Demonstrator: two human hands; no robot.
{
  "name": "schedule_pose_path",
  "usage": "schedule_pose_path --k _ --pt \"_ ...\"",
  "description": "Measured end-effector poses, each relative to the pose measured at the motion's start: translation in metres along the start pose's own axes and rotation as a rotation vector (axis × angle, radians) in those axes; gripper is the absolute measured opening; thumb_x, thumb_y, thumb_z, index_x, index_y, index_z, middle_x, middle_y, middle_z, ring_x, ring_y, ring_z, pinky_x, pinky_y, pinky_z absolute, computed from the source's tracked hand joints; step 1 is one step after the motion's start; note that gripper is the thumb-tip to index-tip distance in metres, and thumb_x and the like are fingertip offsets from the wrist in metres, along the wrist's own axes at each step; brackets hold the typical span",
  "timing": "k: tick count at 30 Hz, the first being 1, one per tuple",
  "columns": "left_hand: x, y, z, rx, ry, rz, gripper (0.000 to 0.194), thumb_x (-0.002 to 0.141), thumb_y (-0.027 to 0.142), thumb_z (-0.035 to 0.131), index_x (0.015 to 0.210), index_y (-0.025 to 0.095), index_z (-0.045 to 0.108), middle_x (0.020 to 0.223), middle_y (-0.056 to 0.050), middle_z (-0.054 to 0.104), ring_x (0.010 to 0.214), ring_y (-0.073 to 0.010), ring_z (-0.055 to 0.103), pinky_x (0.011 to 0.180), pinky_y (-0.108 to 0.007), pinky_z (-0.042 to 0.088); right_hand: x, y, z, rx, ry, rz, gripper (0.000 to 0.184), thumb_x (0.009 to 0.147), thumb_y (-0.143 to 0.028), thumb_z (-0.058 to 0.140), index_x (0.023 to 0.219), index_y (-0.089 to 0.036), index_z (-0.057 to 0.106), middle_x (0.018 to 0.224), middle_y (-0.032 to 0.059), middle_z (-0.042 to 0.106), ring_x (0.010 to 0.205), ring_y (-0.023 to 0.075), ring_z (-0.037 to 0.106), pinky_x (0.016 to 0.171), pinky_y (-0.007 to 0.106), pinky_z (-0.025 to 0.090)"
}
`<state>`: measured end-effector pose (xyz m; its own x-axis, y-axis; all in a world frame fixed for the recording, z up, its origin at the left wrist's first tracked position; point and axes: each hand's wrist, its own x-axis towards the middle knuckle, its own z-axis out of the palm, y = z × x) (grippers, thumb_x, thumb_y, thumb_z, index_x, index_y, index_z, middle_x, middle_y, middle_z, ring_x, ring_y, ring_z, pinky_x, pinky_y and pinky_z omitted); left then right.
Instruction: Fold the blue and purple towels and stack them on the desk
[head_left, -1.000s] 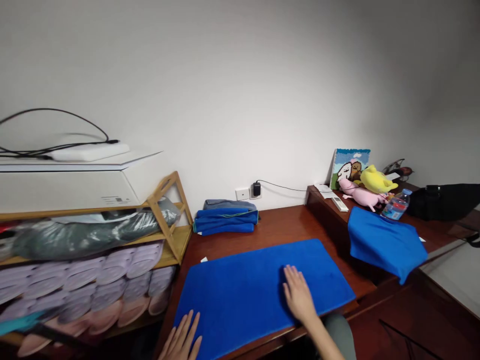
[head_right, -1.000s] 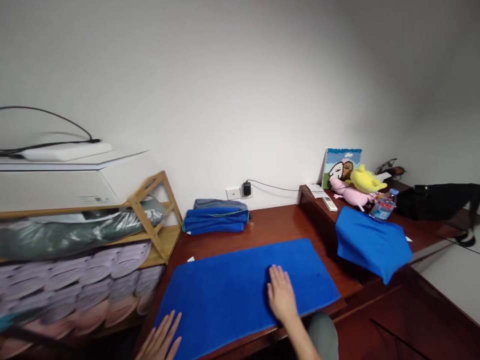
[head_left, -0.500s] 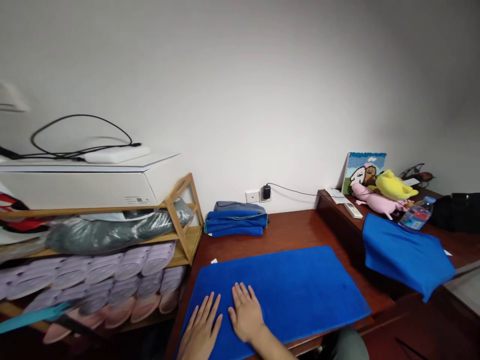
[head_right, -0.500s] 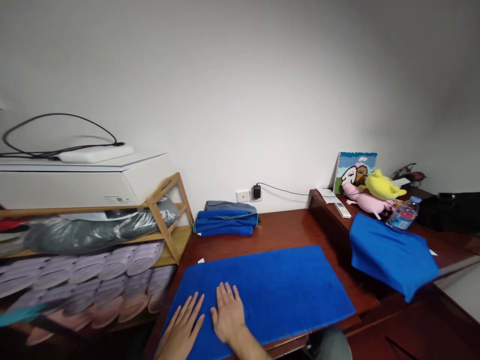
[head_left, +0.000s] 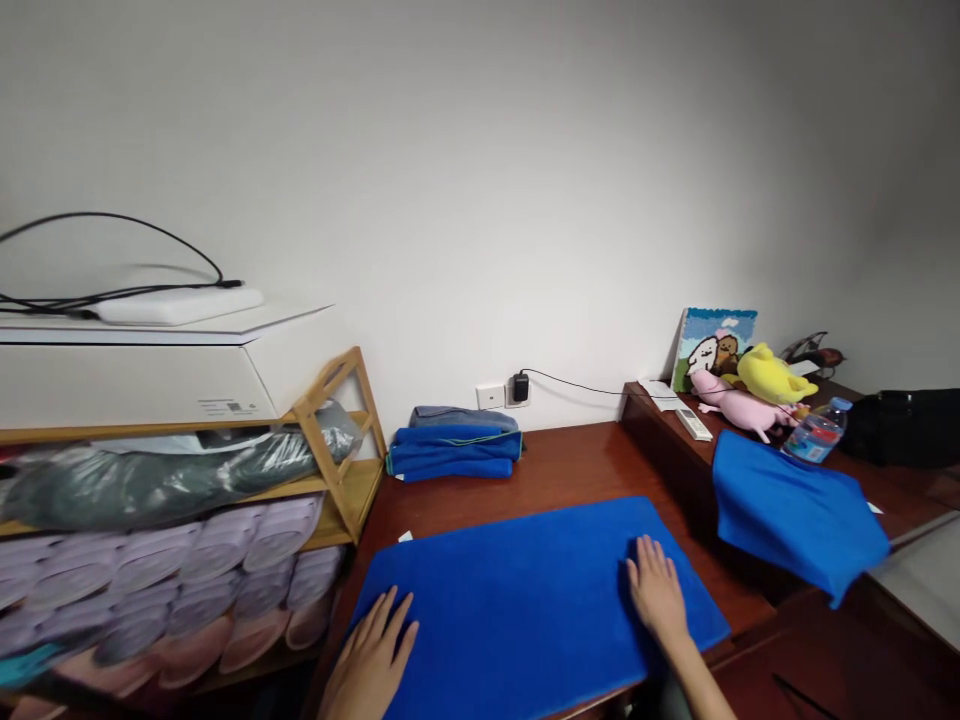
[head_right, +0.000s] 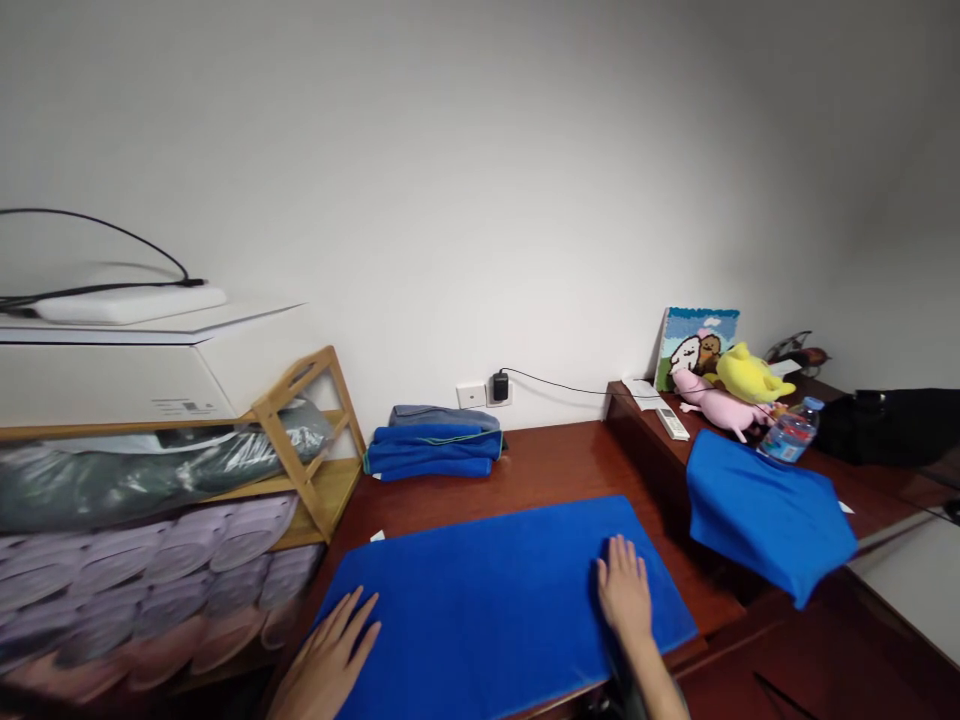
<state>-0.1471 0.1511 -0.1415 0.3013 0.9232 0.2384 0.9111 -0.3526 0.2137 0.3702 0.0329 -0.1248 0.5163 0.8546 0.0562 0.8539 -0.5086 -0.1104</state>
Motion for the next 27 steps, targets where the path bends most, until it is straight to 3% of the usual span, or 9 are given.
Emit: schedule_pose_path --k 3,6,8,9,12,19,21,24,27 --pt "0.05 0.005 -0.014 -0.002 0.085 0.069 0.061 0.103 0.05 0.032 0.147 0.021 0.063 0.161 -0.01 0.056 0.149 -0.0301 0.05 0.126 -0.05 0.038 0.0 -0.116 -0.013 0.196 0.015 -0.275 0.067 0.107 -0.042 0.022 0.165 -0.014 0.039 0.171 0.0095 0.034 0.161 0.0292 0.024 0.132 0.051 0.018" --pt "0.085 0.001 -0.013 0.014 0.064 0.105 0.06 0.103 0.049 0.034 0.151 0.022 0.058 0.163 -0.01 0.053 0.153 -0.03 0.045 0.127 -0.053 0.035 -0.008 -0.232 -0.012 0.354 -0.051 -0.57 0.064 0.109 -0.043 0.028 0.167 -0.018 0.034 0.172 0.0071 0.032 0.162 0.0252 0.024 0.132 0.049 0.019" --pt "0.092 -0.01 -0.002 0.04 -0.003 0.077 0.063 0.102 0.052 0.036 0.155 0.023 0.053 0.166 -0.011 0.049 0.155 -0.0302 0.041 0.127 -0.056 0.034 -0.012 -0.274 -0.004 0.399 -0.121 -0.65 0.065 0.11 -0.048 0.029 0.167 -0.019 0.033 0.172 0.0073 0.031 0.161 0.0242 0.024 0.132 0.049 0.02" --pt "0.092 -0.018 0.004 0.052 -0.027 0.059 0.065 0.102 0.054 0.036 0.158 0.023 0.049 0.167 -0.01 0.046 0.156 -0.0299 0.04 0.128 -0.056 0.033 -0.012 -0.282 0.001 0.407 -0.143 -0.657 0.066 0.11 -0.051 0.028 0.167 -0.019 0.032 0.172 0.0075 0.031 0.161 0.024 0.024 0.132 0.049 0.019" --pt "0.086 -0.041 0.022 0.061 -0.041 0.034 0.068 0.102 0.057 0.035 0.162 0.026 0.041 0.172 -0.008 0.036 0.159 -0.0274 0.036 0.129 -0.052 0.03 0.003 -0.251 0.013 0.373 -0.143 -0.571 0.068 0.11 -0.053 0.026 0.168 -0.019 0.03 0.173 0.0076 0.028 0.162 0.0244 0.021 0.133 0.05 0.014" --pt "0.086 -0.054 0.035 0.073 -0.031 0.007 0.07 0.1 0.057 0.033 0.163 0.024 0.041 0.173 -0.009 0.037 0.159 -0.0277 0.035 0.129 -0.053 0.029 0.079 -0.041 -0.004 0.079 -0.148 0.02 0.071 0.108 -0.046 0.023 0.17 -0.013 0.021 0.176 0.0083 0.02 0.164 0.024 0.014 0.133 0.046 0.007" --pt "0.087 -0.052 0.034 0.082 -0.032 -0.007 0.07 0.1 0.055 0.034 0.162 0.024 0.041 0.172 -0.009 0.038 0.158 -0.0279 0.036 0.129 -0.053 0.03 0.091 0.005 -0.011 0.048 -0.157 0.134 0.071 0.107 -0.047 0.019 0.17 -0.014 0.021 0.177 0.0068 0.018 0.164 0.0225 0.014 0.133 0.044 0.009" --pt "0.087 -0.051 0.031 0.1 -0.058 -0.02 0.07 0.1 0.053 0.035 0.162 0.023 0.041 0.172 -0.01 0.036 0.158 -0.0279 0.036 0.129 -0.052 0.03 0.097 0.043 -0.019 0.04 -0.175 0.169 0.072 0.107 -0.046 0.016 0.17 -0.013 0.02 0.177 0.0071 0.018 0.164 0.0218 0.015 0.133 0.044 0.012" --pt "0.086 -0.049 0.026 0.118 -0.073 -0.013 0.069 0.101 0.055 0.034 0.163 0.024 0.038 0.173 -0.009 0.035 0.159 -0.0275 0.034 0.13 -0.052 0.027 0.097 0.037 -0.024 0.022 -0.19 0.204 0.072 0.106 -0.045 0.02 0.169 -0.01 0.023 0.176 0.0093 0.019 0.163 0.0256 0.016 0.133 0.048 0.012"
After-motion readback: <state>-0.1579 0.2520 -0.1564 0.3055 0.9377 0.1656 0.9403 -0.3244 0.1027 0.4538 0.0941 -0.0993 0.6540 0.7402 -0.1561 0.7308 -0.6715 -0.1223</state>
